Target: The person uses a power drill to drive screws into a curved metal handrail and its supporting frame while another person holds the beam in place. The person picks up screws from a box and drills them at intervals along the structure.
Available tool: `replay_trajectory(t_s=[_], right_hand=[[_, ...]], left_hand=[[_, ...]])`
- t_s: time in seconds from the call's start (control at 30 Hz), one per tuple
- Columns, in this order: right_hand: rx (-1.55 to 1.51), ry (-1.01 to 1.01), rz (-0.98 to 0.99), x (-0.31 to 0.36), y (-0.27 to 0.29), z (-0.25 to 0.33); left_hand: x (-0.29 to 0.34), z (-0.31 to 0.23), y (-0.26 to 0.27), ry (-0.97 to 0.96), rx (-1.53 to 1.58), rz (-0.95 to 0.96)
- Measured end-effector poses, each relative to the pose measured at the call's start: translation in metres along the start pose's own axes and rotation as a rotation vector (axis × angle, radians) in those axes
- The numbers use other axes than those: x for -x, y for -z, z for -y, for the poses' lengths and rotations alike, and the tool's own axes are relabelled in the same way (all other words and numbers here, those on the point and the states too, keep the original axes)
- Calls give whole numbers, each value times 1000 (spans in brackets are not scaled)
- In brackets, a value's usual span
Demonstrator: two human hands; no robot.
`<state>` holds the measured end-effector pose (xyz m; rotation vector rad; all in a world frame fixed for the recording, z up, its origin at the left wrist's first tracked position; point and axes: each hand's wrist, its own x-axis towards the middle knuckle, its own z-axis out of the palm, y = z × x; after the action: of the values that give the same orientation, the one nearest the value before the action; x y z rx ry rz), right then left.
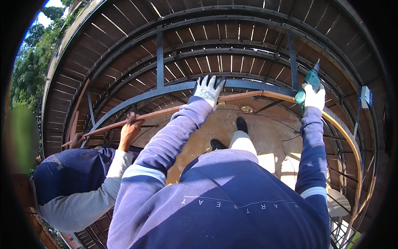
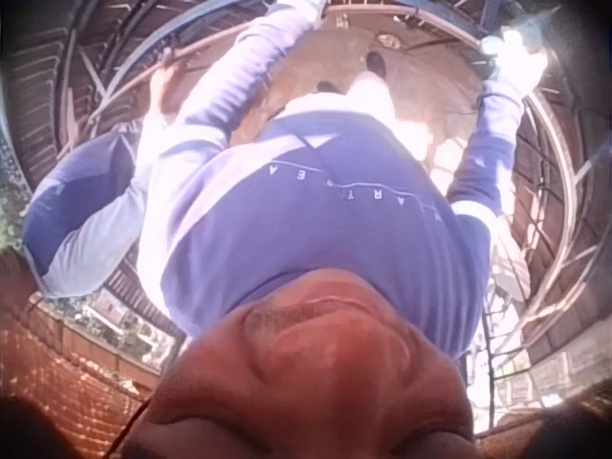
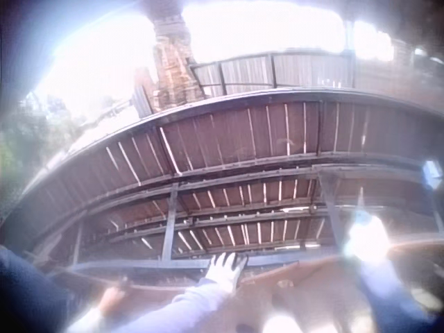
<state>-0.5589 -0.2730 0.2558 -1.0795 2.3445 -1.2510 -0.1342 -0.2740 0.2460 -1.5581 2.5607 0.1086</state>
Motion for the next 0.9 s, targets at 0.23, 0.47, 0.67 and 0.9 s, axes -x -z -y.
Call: replay_trajectory(t_s=[0.23, 0.47, 0.67, 0.9], right_hand=[[-102, -19, 111, 12, 6, 12], [-160, -88, 120, 32, 8, 33], [-165, 45, 51, 11, 5, 5], [-380, 21, 88, 8, 17, -3]], left_hand=[[-7, 6, -10, 22, 75, -9], [-10, 4, -20, 36, 64, -52], [2, 0, 5, 41, 148, -14], [31, -58, 30, 2, 456, -712]])
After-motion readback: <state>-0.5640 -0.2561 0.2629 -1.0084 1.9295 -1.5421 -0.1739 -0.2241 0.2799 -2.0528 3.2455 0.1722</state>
